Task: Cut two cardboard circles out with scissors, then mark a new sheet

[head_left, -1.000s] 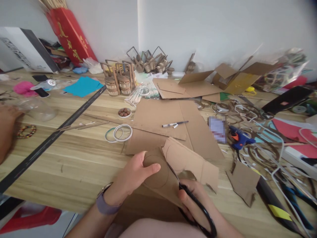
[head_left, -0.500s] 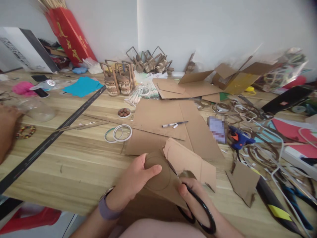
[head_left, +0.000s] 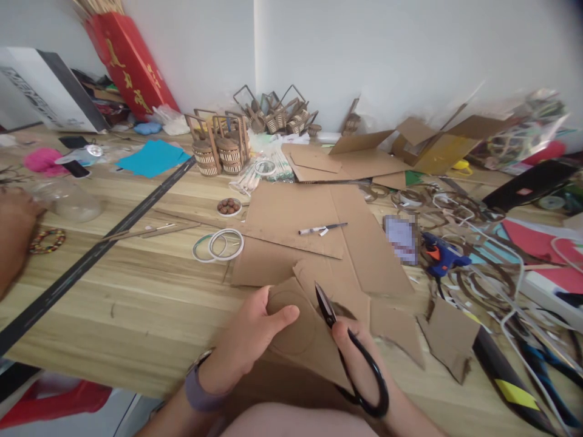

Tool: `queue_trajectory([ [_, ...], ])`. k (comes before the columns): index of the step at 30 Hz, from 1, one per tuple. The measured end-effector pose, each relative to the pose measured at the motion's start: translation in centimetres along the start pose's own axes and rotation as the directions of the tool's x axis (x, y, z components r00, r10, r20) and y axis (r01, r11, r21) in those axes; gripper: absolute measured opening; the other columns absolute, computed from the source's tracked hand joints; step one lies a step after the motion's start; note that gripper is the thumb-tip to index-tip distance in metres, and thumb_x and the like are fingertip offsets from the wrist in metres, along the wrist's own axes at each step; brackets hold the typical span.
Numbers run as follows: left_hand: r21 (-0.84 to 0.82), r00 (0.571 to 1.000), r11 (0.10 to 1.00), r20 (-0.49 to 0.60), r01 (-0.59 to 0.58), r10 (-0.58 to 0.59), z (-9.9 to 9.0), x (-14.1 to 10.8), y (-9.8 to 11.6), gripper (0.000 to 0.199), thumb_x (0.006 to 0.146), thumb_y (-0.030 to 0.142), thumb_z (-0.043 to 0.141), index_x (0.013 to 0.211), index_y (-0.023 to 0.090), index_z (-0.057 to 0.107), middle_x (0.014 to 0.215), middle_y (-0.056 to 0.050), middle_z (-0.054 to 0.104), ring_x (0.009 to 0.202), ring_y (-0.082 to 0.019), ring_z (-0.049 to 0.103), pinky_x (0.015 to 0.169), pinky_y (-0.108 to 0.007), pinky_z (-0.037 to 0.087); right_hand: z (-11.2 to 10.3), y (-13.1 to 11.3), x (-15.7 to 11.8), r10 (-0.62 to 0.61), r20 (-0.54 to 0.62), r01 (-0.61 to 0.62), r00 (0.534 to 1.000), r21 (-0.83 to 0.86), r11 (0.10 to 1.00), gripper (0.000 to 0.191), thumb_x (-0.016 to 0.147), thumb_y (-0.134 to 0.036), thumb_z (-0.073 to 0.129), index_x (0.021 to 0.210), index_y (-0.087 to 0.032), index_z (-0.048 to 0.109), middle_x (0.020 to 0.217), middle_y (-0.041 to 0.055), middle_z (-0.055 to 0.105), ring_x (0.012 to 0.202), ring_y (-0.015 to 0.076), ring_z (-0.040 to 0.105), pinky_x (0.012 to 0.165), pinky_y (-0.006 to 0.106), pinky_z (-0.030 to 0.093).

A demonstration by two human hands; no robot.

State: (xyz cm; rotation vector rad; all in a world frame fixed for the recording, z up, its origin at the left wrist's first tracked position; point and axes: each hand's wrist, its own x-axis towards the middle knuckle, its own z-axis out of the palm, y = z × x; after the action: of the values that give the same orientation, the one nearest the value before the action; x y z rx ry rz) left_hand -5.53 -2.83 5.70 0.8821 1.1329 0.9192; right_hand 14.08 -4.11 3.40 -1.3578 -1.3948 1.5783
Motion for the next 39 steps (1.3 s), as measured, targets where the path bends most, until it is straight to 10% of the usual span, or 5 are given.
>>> queue_trajectory([
  [11, -0.199, 0.958, 0.966, -0.264, -0.163, 0.107, 0.1, 0.1, 0.6, 0.034, 0.084, 0.037, 0.07, 0.111, 0.019, 0.059, 0.115, -0.008, 0.074, 0.116, -0.028, 0.064, 0.099, -0.04, 0.049, -2.2, -0.6, 0.9, -0.281, 0.009, 0.278, 0.96, 0.112, 0.954, 0.069, 0.081, -0.085, 0.047, 0.091, -0.02, 0.066, 0.077, 0.0054, 0.061, 0.078, 0.0233, 0.059, 0.074, 0.035, 0.05],
  [20, -0.462, 0.999, 0.887, -0.033, 0.002, -0.019, 2.5, -0.1, 0.3, 0.046, 0.067, 0.026, 0.081, 0.109, 0.022, 0.062, 0.107, -0.006, 0.077, 0.108, -0.029, 0.069, 0.093, -0.04, 0.053, -1.0, -2.2, 2.4, -0.182, -0.294, 0.249, 0.938, 0.206, 0.946, 0.037, 0.078, -0.052, 0.077, 0.091, -0.019, 0.066, 0.07, 0.0015, 0.066, 0.064, 0.0182, 0.059, 0.061, 0.028, 0.049],
  [28, 0.039, 0.982, 0.987, -0.1, -0.155, 0.158, -0.5, -0.1, 1.4, 0.042, 0.079, 0.042, 0.075, 0.114, 0.02, 0.064, 0.121, -0.009, 0.07, 0.116, -0.026, 0.062, 0.092, -0.033, 0.049, -3.0, -5.2, 2.5, -0.06, -0.085, 0.07, 0.995, 0.124, 0.99, 0.026, 0.067, -0.033, 0.078, 0.084, -0.018, 0.067, 0.056, -0.0045, 0.059, 0.049, 0.0156, 0.056, 0.047, 0.026, 0.045],
  [34, 0.357, 0.941, 0.934, 0.314, 0.009, -0.129, 0.1, 0.1, 2.3, 0.014, 0.077, 0.03, 0.071, 0.085, 0.019, 0.074, 0.078, -0.001, 0.075, 0.076, -0.024, 0.069, 0.066, -0.03, 0.048, -2.5, -6.4, 4.1, -0.135, 0.224, 0.159, 0.965, -0.089, 0.983, 0.022, 0.081, -0.04, 0.069, 0.089, -0.019, 0.067, 0.062, -0.0043, 0.056, 0.053, 0.0134, 0.053, 0.049, 0.023, 0.041],
  [39, -0.087, 0.983, 0.996, -0.178, 0.02, -0.035, 0.4, 0.8, 1.6, 0.037, 0.073, 0.044, 0.077, 0.098, 0.017, 0.072, 0.088, -0.007, 0.077, 0.086, -0.03, 0.071, 0.076, -0.038, 0.055, -3.1, -4.0, 4.2, -0.266, 0.017, 0.266, 0.964, -0.075, 0.961, 0.051, 0.092, -0.066, 0.053, 0.106, -0.018, 0.06, 0.069, -0.0014, 0.054, 0.063, 0.0159, 0.053, 0.059, 0.028, 0.044],
])
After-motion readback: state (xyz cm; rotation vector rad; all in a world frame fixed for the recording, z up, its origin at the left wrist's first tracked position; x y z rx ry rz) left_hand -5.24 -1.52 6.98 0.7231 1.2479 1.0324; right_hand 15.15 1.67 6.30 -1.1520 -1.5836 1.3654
